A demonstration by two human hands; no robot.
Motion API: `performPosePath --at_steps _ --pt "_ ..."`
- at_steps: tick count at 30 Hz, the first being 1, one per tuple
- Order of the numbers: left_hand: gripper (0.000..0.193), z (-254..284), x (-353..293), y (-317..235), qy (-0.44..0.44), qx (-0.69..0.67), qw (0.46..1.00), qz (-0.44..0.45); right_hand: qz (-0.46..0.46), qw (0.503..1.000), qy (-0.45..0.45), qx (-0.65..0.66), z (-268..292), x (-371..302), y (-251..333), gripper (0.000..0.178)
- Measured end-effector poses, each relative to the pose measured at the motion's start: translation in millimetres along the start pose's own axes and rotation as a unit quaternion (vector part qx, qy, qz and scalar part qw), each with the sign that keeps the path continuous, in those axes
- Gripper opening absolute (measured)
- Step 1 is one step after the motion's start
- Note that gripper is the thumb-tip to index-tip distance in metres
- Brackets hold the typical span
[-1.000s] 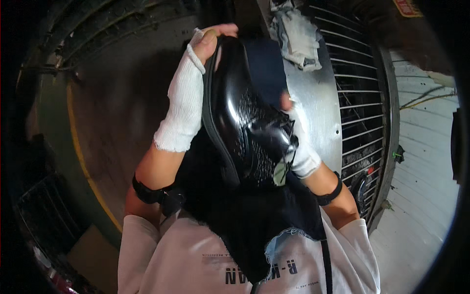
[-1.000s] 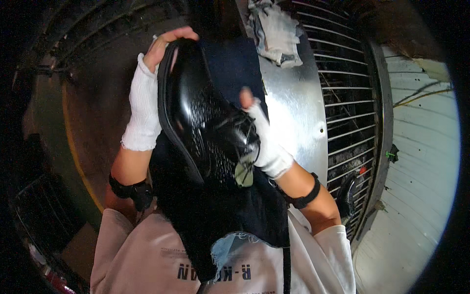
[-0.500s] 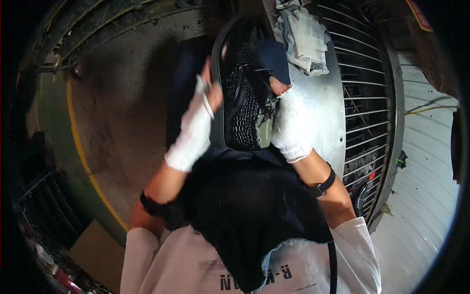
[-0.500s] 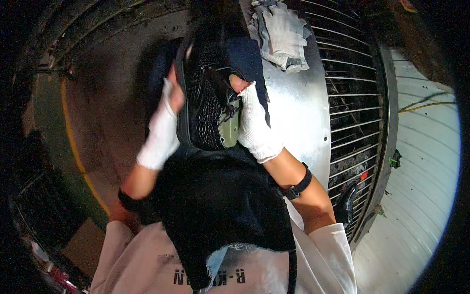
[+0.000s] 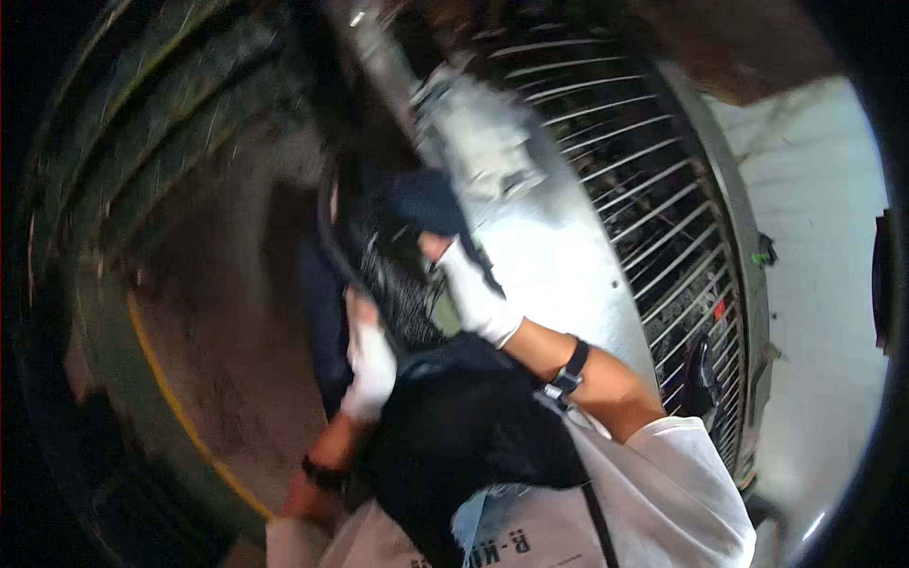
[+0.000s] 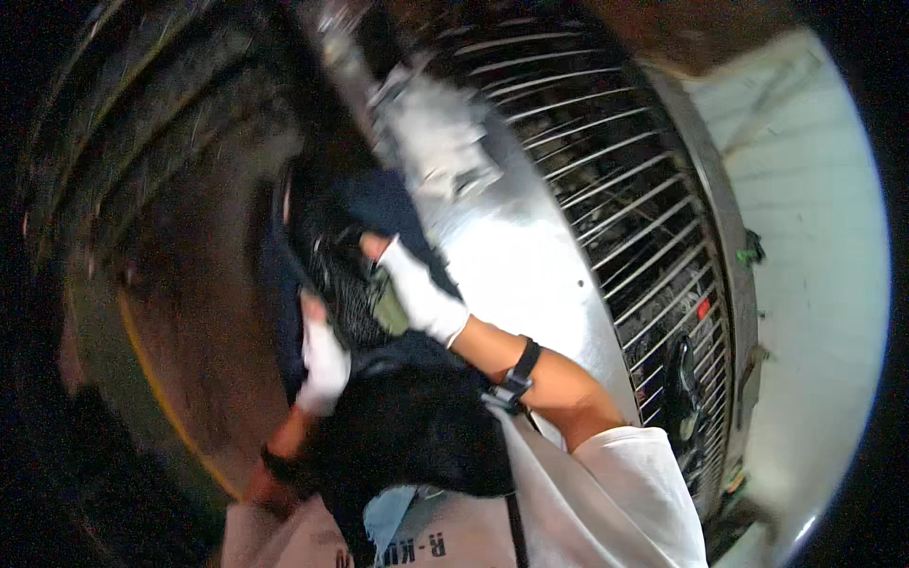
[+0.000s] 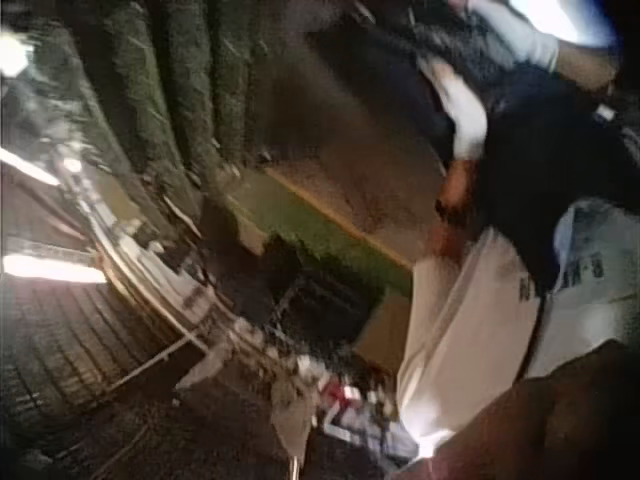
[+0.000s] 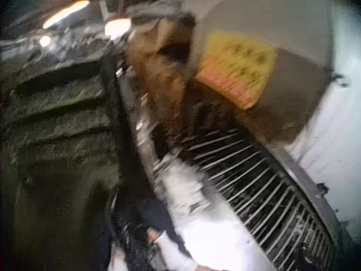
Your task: The recorder is seen assembling shoes by attaching soles to the upper parts and placing them on a conveyor belt in a factory setting.
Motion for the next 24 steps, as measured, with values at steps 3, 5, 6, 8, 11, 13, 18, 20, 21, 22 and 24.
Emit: performPosePath --at_steps 3,5,6,8,11,13,18,20,21,22,24 --pt "0.080 -47.7 -9.6 -51.2 0.098 0.017 0.995 0.014 -0.022 0.971 0.167 0.168 38.8 -1.7 -2.8 0.048" --pt "0.080 -59.8 -4.8 -72.2 0.136 0.063 0.989 0.014 -0.026 0.983 0.022 0.180 45.8 -42.1 24.5 0.045" --pt "0.073 -63.7 4.8 -78.2 0.207 0.099 0.973 -0.010 0.058 0.984 -0.148 0.079 35.4 -83.6 50.7 0.044" --pt "0.065 -81.6 16.6 -81.7 0.359 0.165 0.917 -0.051 0.055 0.986 0.052 0.150 102.7 -110.2 73.8 0.042" --pt "0.057 -63.6 28.1 -52.4 0.299 0.171 0.939 -0.006 0.083 0.984 -0.136 0.077 202.7 -171.3 111.7 0.046" --pt "0.046 -43.0 33.8 -30.4 0.241 0.137 0.961 0.019 0.095 0.951 -0.254 -0.147 270.4 -222.7 133.6 0.050" --pt "0.039 -51.7 37.1 -43.2 0.250 0.106 0.962 0.016 0.002 0.791 -0.489 -0.368 366.5 -330.5 110.2 0.069" --pt "0.042 -53.0 37.5 -41.5 0.262 0.113 0.958 0.022 -0.001 0.704 -0.572 -0.421 380.4 -344.3 95.4 0.082" --pt "0.042 -55.5 35.4 -44.3 0.261 0.116 0.958 0.005 -0.005 0.657 -0.577 -0.485 392.1 -351.1 95.1 0.089" --pt "0.042 -56.9 36.5 -43.0 0.260 0.115 0.959 0.000 0.021 0.638 -0.581 -0.505 402.1 -351.3 93.5 0.093" --pt "0.041 -55.0 39.5 -38.4 0.251 0.114 0.961 0.018 0.085 0.631 -0.593 -0.494 407.3 -339.5 87.8 0.087"
Point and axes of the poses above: each hand's wrist, its own x-axis towards the middle knuckle, its own z-axis out of the back of the hand, y = z × x, the point moved 2 cm from there along x, towards the middle knuckle, and after that the axes turned 10 degrees about -z, right-handed, at the moved point
